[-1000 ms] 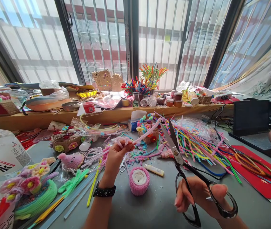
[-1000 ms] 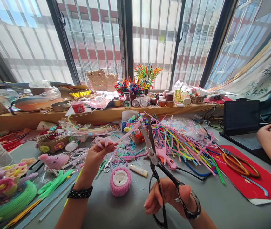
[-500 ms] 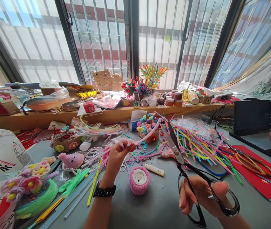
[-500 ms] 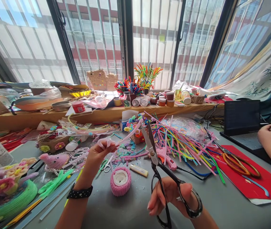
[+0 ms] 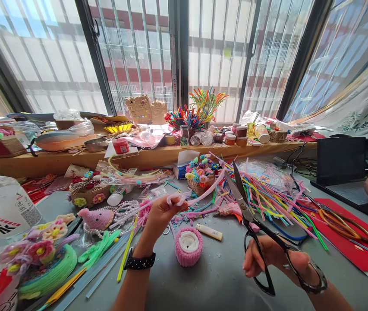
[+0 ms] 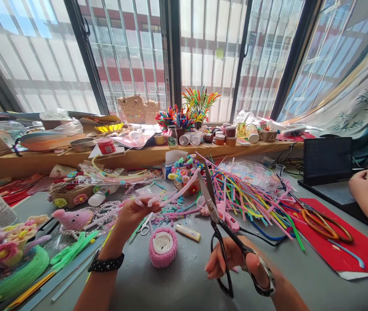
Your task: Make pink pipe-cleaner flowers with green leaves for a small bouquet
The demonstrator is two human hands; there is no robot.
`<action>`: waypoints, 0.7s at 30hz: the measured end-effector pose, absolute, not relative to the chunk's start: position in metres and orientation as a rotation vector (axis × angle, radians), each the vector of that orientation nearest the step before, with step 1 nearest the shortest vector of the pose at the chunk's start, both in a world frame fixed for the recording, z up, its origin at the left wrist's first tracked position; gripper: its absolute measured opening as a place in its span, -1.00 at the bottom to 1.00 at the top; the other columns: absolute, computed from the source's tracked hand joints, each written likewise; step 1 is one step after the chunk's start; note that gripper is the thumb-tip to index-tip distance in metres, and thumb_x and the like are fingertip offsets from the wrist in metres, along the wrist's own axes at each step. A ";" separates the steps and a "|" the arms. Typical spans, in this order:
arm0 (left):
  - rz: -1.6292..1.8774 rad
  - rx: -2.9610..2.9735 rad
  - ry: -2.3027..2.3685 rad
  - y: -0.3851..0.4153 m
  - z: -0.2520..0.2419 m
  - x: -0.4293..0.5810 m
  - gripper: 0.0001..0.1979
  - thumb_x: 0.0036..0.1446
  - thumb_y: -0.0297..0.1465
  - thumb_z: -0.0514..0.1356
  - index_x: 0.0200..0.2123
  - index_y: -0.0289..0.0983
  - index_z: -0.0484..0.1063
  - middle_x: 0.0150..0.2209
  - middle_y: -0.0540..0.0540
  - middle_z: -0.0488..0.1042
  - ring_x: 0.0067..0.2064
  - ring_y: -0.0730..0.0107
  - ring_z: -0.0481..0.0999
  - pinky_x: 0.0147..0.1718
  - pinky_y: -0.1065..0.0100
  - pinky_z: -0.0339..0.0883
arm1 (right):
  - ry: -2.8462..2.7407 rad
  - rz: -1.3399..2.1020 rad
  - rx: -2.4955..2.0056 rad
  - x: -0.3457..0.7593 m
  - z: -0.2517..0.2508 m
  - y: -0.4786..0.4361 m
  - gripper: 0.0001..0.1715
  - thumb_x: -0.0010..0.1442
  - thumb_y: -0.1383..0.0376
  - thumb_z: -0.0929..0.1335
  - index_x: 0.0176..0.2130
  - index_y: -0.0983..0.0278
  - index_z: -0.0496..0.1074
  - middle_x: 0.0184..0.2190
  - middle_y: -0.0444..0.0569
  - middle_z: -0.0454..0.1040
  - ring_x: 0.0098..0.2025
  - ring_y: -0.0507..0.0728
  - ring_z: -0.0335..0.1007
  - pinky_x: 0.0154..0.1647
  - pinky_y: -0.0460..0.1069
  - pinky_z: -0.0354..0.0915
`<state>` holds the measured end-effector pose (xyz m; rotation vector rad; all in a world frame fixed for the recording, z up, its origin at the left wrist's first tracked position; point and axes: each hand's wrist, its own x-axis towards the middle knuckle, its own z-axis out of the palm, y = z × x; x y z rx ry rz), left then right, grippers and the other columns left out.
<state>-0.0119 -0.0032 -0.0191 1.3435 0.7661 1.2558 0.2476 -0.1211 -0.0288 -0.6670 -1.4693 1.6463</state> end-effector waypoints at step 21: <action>1.278 1.198 0.624 -0.014 -0.011 -0.007 -0.82 -0.25 -0.36 0.30 -0.56 -0.35 0.43 -0.61 -0.03 0.47 -0.58 0.46 0.44 -0.52 0.44 0.33 | -1.495 1.615 -0.701 0.258 -0.103 -0.104 -0.16 -0.53 -0.19 0.38 -0.28 0.26 0.41 -0.18 0.16 0.43 -0.12 0.38 0.32 -0.09 0.23 0.17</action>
